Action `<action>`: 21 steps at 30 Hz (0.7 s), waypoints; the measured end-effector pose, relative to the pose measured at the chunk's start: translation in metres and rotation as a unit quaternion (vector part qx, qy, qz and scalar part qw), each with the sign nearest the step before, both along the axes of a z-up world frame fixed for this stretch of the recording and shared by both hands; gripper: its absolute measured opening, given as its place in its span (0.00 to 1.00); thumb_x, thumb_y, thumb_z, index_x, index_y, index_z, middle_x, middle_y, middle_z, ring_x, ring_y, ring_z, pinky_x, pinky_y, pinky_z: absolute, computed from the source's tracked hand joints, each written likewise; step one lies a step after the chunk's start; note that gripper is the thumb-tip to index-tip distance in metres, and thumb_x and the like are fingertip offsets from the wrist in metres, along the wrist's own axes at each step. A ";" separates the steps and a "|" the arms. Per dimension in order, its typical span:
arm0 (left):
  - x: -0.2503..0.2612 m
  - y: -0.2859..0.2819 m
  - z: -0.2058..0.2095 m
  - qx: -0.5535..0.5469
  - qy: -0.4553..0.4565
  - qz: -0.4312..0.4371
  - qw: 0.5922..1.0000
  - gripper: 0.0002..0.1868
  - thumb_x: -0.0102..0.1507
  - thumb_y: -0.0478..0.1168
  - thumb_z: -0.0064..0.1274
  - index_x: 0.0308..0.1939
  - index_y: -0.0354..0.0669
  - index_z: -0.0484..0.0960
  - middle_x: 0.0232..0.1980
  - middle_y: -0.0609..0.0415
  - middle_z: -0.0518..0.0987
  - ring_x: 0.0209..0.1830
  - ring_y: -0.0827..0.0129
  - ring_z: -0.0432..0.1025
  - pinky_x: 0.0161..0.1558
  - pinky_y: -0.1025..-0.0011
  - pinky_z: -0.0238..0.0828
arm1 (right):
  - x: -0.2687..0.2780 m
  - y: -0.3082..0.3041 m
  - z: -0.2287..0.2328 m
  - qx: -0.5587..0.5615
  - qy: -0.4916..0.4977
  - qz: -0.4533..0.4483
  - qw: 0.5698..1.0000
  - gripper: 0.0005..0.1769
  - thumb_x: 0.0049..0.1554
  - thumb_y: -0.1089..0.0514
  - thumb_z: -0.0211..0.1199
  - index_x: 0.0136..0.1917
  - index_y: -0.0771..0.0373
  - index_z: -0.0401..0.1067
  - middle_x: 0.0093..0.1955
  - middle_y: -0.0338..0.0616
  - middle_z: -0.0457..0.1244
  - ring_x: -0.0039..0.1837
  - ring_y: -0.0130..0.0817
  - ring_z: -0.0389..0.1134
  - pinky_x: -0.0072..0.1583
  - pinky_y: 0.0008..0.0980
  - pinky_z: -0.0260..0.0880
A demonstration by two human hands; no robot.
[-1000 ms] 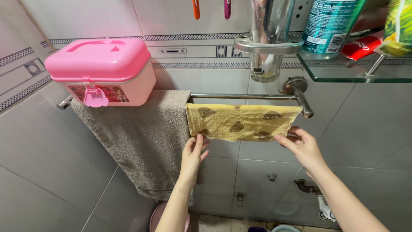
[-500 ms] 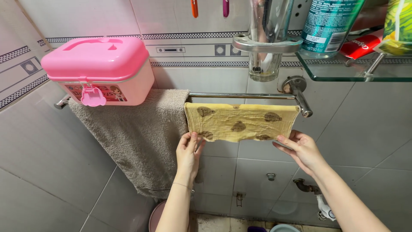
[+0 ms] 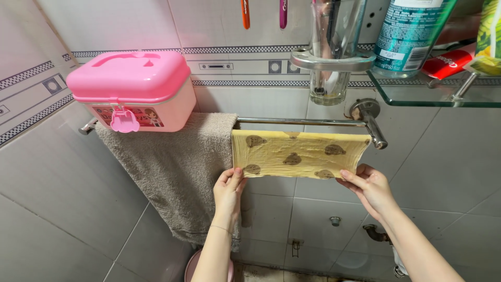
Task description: The person washes a small yellow cleaning cloth under a tap, hangs it on a towel rack, and then rinses several plastic components of a device in a basin.
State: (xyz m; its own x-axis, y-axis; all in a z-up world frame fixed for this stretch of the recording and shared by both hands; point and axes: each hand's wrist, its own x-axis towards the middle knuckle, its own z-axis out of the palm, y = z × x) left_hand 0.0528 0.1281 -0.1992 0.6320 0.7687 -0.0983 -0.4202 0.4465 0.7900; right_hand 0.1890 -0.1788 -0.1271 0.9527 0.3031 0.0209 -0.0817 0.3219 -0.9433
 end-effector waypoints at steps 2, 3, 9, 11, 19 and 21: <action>0.000 0.002 0.011 0.032 0.017 0.015 0.999 0.17 0.60 0.43 0.68 0.46 0.38 0.80 0.39 0.49 0.81 0.41 0.66 0.78 0.55 0.64 0.78 | 0.001 0.002 0.007 -0.008 -0.011 -0.002 1.000 0.19 0.53 0.69 0.70 0.49 0.66 0.61 0.43 0.52 0.62 0.46 0.46 0.71 0.57 0.51 0.75; -0.003 0.001 0.013 0.062 0.036 0.029 0.997 0.19 0.61 0.42 0.68 0.49 0.35 0.81 0.40 0.46 0.82 0.41 0.66 0.76 0.54 0.62 0.77 | -0.001 0.001 0.007 -0.018 -0.019 -0.004 1.000 0.25 0.53 0.69 0.70 0.57 0.64 0.59 0.45 0.52 0.62 0.46 0.46 0.70 0.56 0.49 0.76; -0.019 0.001 0.022 0.076 0.067 -0.039 0.994 0.21 0.62 0.42 0.65 0.54 0.34 0.79 0.46 0.41 0.83 0.44 0.61 0.77 0.54 0.60 0.79 | 0.001 -0.019 0.009 -0.028 0.049 0.076 0.996 0.30 0.54 0.70 0.61 0.66 0.62 0.54 0.57 0.61 0.60 0.52 0.56 0.69 0.57 0.55 0.70; -0.065 -0.004 0.075 0.105 0.126 -0.064 0.984 0.24 0.59 0.40 0.63 0.57 0.34 0.79 0.49 0.41 0.83 0.46 0.62 0.79 0.52 0.64 0.79 | -0.020 -0.032 0.031 -0.081 0.110 0.109 0.985 0.35 0.51 0.72 0.57 0.72 0.66 0.54 0.62 0.69 0.60 0.57 0.64 0.66 0.62 0.61 0.66; -0.133 0.078 0.199 0.090 0.039 0.139 0.985 0.38 0.61 0.64 0.45 0.64 0.38 0.68 0.57 0.45 0.80 0.55 0.62 0.78 0.49 0.68 0.77 | -0.062 -0.007 0.073 -0.293 0.110 0.247 0.917 0.20 0.56 0.65 0.63 0.62 0.71 0.76 0.56 0.69 0.76 0.54 0.59 0.77 0.61 0.46 0.75; -0.136 0.094 0.217 0.029 0.020 0.110 0.993 0.31 0.61 0.63 0.48 0.57 0.47 0.73 0.53 0.54 0.80 0.55 0.62 0.78 0.56 0.62 0.75 | -0.085 0.017 0.101 -0.299 0.059 0.291 0.907 0.17 0.54 0.64 0.67 0.57 0.73 0.78 0.51 0.66 0.76 0.51 0.53 0.77 0.56 0.43 0.76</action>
State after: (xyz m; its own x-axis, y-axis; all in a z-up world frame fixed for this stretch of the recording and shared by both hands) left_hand -0.0829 0.2223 0.0181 0.4438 0.8933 -0.0709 -0.4702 0.2995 0.8302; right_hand 0.1038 -0.1617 -0.0260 0.6123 0.6793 -0.4046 -0.1844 -0.3750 -0.9085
